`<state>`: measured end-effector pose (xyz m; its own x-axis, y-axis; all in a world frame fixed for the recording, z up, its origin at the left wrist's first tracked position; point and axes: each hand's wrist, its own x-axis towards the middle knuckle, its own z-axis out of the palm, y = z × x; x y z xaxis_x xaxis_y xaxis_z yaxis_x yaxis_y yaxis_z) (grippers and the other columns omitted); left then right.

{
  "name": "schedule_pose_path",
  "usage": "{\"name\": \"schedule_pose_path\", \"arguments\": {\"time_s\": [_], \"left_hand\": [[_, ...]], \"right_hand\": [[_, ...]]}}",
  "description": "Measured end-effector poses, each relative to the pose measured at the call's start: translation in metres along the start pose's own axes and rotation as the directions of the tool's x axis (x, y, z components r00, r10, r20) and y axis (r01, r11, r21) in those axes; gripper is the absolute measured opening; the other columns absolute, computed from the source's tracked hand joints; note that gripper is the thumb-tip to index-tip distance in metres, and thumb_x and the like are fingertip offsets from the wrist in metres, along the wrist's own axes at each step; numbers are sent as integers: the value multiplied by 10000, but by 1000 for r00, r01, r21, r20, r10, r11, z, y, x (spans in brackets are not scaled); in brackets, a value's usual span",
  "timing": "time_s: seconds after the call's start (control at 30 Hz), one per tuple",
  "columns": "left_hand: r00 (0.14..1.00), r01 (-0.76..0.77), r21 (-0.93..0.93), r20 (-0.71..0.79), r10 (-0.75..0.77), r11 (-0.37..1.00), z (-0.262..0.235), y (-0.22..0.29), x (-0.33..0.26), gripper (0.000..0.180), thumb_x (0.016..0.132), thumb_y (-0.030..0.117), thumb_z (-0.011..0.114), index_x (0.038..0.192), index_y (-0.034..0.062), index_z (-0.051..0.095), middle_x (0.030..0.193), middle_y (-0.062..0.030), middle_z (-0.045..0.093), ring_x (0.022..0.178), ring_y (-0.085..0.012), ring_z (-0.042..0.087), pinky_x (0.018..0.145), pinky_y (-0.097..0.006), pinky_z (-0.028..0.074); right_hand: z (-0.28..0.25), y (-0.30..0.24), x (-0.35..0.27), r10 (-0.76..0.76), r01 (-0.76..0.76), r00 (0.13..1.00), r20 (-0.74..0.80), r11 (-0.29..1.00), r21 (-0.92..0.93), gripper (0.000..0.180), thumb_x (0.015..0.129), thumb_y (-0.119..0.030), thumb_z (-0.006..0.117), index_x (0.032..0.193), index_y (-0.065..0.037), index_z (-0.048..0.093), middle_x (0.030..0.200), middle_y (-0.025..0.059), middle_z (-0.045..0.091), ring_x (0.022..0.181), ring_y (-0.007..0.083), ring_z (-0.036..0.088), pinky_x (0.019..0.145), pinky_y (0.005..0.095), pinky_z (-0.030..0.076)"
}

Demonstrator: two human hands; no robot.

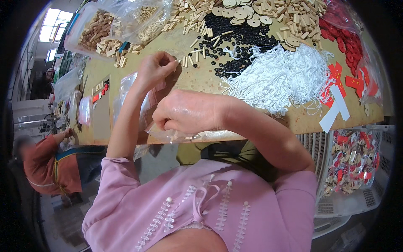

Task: The person assembles small craft kits by picking wooden pieces, black beads, and white strings from a table, then placing them into small clear plastic bags. The person also adds a small red flag-shaped item to each bag before sealing it.

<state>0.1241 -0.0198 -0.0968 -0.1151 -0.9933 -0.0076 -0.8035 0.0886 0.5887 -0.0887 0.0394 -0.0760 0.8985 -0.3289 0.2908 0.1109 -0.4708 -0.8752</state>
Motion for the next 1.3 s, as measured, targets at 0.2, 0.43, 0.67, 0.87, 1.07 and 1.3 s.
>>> {"name": "schedule_pose_path", "arguments": {"time_s": [0.2,0.43,0.67,0.87,1.07,1.3], "left_hand": [[997,18,24,71,-20,1000,0,-5,7,229,839,212,761,896,-9,743,796,-131,745,718,-188,705,702,-332,561],[988,51,5,148,-51,999,4,5,22,237,884,219,761,920,-13,736,823,-56,744,742,-102,664,690,-272,543],[972,-28,143,236,-6,989,-1,21,24,275,844,213,764,948,-39,736,833,-63,742,749,-124,662,697,-290,545],[989,8,-244,144,28,970,-25,-6,13,235,826,231,776,907,11,752,786,-53,724,671,-144,630,634,-294,510],[975,-109,-622,83,204,775,-71,45,-39,104,908,103,768,937,15,721,800,39,677,720,-17,601,621,-194,459],[932,-315,-369,52,358,874,-80,56,-53,147,939,58,763,1075,3,748,904,13,726,778,-11,632,665,-181,495]], "right_hand": [[-5,-1,0,-14,13,1000,-6,999,-31,162,866,-52,611,966,9,723,877,191,717,826,343,704,766,429,548],[-12,-11,-1,39,-39,999,-2,999,-3,159,885,-60,622,984,8,725,933,178,726,870,339,708,798,422,553],[-19,-15,-3,-4,1,993,-117,1000,-24,96,907,-53,642,972,-7,698,929,145,690,882,317,681,795,402,540],[-31,-17,-6,-67,-12,939,-339,974,-225,80,923,-67,655,976,-15,684,958,124,663,899,297,667,790,384,526],[-35,-10,-8,-20,-97,918,-396,957,-272,63,924,-61,666,965,-13,665,1104,117,659,1031,294,655,894,355,517],[-40,-5,-8,-116,-10,923,-368,946,-325,47,909,-45,661,948,-20,671,1144,130,677,1083,297,659,919,363,525]]}}
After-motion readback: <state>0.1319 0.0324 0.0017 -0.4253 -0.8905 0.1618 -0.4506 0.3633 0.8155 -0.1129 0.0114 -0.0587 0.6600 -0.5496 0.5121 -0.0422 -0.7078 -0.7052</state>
